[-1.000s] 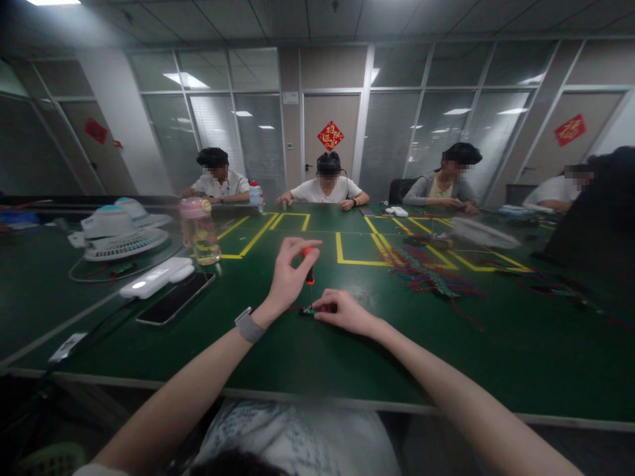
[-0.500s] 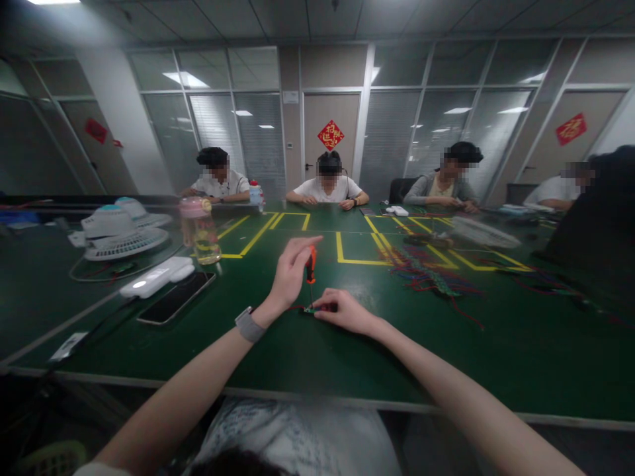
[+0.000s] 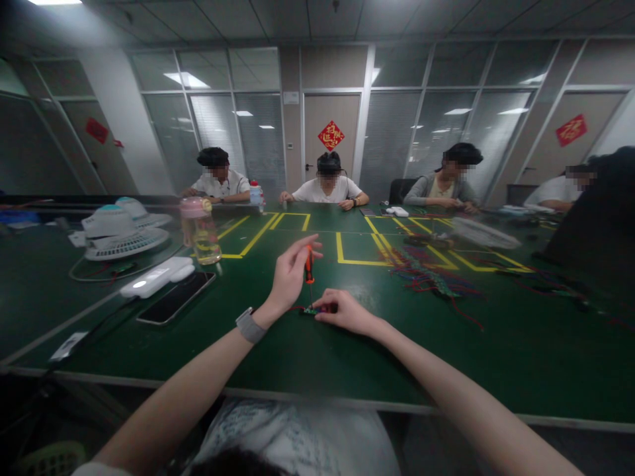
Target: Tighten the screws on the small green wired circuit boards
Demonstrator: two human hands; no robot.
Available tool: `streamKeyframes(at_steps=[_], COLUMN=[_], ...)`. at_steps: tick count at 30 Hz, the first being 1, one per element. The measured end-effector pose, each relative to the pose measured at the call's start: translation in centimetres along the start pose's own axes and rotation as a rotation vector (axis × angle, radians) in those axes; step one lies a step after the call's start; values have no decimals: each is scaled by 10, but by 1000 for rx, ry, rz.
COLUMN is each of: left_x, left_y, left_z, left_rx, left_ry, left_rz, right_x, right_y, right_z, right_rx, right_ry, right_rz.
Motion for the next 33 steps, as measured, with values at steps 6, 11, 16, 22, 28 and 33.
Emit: streamKeyframes(at_steps=[6, 11, 16, 22, 28, 33], left_x=[-15, -11, 2, -13, 3, -8], left_y=[2, 1, 1, 1, 0, 1], left_z=[5, 7, 1, 10, 1, 7], left_rx=[-68, -64, -18, -97, -12, -80], left_ry=[-140, -147, -13, -203, 18, -165], left_rz=[-98, -78, 10, -112, 15, -83], right_x=[1, 3, 4, 3, 4, 3], right_y=[0, 1, 0, 0, 1, 1], right_z=[0, 0, -1, 0, 0, 0], right_rx=[-3, 7, 9, 7, 8, 3], right_ry=[9, 17, 17, 18, 19, 11], right_rz=[11, 10, 16, 11, 14, 12])
Point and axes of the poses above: each hand's wrist, its own y-axis away from the middle knuckle, its own z-axis out of the back of the hand, x = y × z, the point moved 10 cm from there along -y, towards the middle knuckle, and after that the axes turned 5 degrees about -x, right-handed, at the moved point
